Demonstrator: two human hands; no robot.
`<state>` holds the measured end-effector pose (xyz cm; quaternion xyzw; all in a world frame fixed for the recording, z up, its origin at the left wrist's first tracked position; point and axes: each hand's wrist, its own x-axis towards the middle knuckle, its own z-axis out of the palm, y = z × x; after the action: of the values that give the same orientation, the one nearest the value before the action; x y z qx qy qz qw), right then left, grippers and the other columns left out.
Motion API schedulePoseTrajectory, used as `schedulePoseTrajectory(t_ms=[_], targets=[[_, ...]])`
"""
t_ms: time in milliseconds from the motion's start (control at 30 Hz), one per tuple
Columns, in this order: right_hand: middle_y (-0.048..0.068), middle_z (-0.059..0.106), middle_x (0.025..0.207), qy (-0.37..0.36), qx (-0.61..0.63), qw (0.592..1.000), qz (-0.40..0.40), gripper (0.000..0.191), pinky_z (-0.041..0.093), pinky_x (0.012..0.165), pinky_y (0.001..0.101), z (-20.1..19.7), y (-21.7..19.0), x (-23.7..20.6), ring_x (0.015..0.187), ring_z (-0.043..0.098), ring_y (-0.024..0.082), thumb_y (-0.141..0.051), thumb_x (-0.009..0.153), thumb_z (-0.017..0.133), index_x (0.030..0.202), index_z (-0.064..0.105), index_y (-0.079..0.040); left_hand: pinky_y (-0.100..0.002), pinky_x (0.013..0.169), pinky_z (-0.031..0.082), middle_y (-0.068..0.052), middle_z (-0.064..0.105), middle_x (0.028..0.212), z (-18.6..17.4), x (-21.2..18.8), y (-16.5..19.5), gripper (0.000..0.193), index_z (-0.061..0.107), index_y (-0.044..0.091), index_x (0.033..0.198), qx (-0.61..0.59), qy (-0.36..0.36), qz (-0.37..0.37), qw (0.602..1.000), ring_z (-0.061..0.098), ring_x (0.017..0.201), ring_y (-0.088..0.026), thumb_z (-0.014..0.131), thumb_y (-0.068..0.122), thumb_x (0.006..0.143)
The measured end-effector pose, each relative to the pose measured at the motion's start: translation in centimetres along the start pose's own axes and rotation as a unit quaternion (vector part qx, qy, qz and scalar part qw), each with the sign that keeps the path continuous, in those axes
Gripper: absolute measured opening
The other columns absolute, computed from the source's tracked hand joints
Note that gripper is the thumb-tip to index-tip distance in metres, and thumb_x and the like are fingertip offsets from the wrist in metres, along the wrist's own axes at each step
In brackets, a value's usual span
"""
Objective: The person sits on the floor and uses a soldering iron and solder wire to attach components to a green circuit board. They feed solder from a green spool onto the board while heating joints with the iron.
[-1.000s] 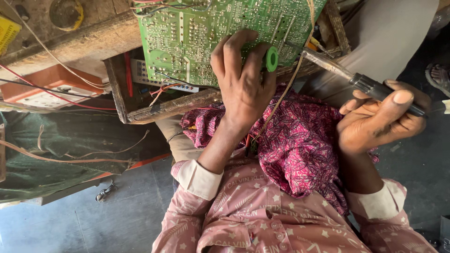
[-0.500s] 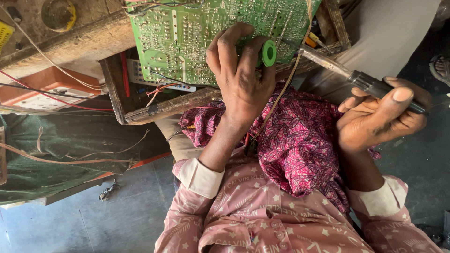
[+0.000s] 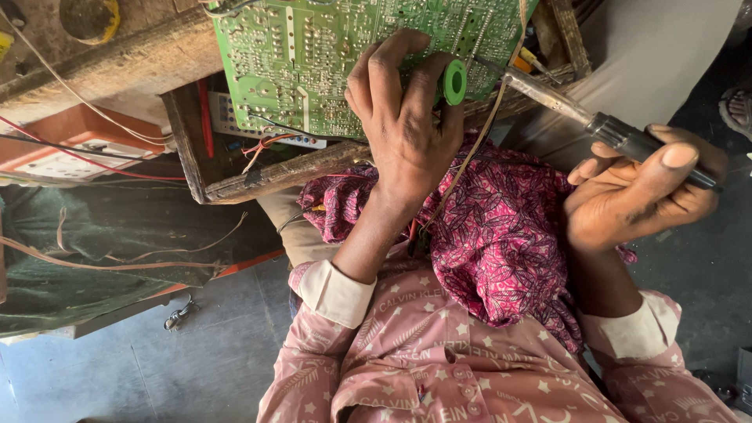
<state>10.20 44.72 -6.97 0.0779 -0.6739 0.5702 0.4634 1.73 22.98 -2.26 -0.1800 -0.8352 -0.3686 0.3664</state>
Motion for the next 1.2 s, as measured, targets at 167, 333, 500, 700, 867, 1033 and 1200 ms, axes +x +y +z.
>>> schedulePoseTrajectory(t_ms=[167,333,500,700,867,1033,1200], targets=[[0.026,0.067,0.082,0.0,-0.008,1.0,-0.004,0.032,0.05,0.043,0.0294,-0.11,0.11,-0.12,0.051,0.061,0.023,-0.028,0.123,0.044,0.127,0.048,0.003,-0.043,0.114,0.036,-0.001,0.047,0.143,0.07,-0.37,-0.07,0.043,0.066,0.016,0.125,0.002,-0.005,-0.002,1.0,0.044,0.135,-0.027,0.082,0.008,0.085],[0.026,0.066,0.082,0.005,-0.004,1.0,0.005,0.031,0.049,0.042,0.0288,-0.22,0.23,-0.35,0.049,0.059,0.021,-0.028,0.123,0.045,0.127,0.047,0.003,-0.041,0.112,0.037,0.0,0.047,0.141,0.0,-0.37,-0.22,0.043,0.066,0.017,0.125,-0.008,-0.005,0.001,1.0,0.043,0.136,-0.026,0.082,0.008,0.087],[0.026,0.066,0.084,0.001,-0.003,1.0,0.003,0.032,0.051,0.044,0.0301,-0.25,0.34,-0.51,0.053,0.061,0.024,-0.028,0.124,0.045,0.129,0.047,0.003,-0.044,0.114,0.036,-0.002,0.048,0.143,0.04,-0.42,-0.24,0.043,0.066,0.017,0.123,0.003,-0.008,0.002,1.0,0.044,0.134,-0.027,0.082,0.009,0.085],[0.026,0.065,0.083,0.012,0.01,1.0,0.013,0.032,0.051,0.044,0.0303,-0.25,0.24,-0.69,0.055,0.062,0.023,-0.028,0.124,0.046,0.125,0.048,0.004,-0.042,0.112,0.036,-0.001,0.048,0.145,-0.13,-0.43,-0.35,0.044,0.066,0.017,0.125,-0.006,-0.003,0.007,1.0,0.044,0.135,-0.026,0.083,0.008,0.085],[0.026,0.065,0.084,0.014,0.003,1.0,0.003,0.032,0.053,0.045,0.0305,-0.29,0.32,-0.58,0.058,0.065,0.024,-0.029,0.124,0.046,0.128,0.047,0.003,-0.043,0.114,0.036,-0.001,0.048,0.144,-0.22,-0.42,-0.21,0.043,0.067,0.016,0.124,-0.003,-0.007,0.008,1.0,0.043,0.135,-0.027,0.083,0.008,0.084],[0.027,0.065,0.084,0.007,0.007,1.0,0.005,0.034,0.054,0.045,0.0314,-0.32,0.09,-0.47,0.06,0.066,0.025,-0.029,0.124,0.047,0.127,0.049,0.005,-0.044,0.114,0.036,-0.003,0.048,0.142,-0.35,-0.26,-0.13,0.044,0.067,0.015,0.122,-0.011,-0.003,0.014,1.0,0.044,0.133,-0.028,0.083,0.007,0.082],[0.025,0.065,0.082,0.008,0.006,1.0,0.016,0.034,0.053,0.045,0.03,-0.18,-0.41,-0.35,0.056,0.064,0.021,-0.029,0.123,0.047,0.123,0.049,0.005,-0.042,0.114,0.038,-0.003,0.048,0.144,-0.58,-0.16,0.02,0.042,0.066,0.013,0.124,-0.021,-0.002,0.013,1.0,0.045,0.133,-0.026,0.082,0.006,0.086]])
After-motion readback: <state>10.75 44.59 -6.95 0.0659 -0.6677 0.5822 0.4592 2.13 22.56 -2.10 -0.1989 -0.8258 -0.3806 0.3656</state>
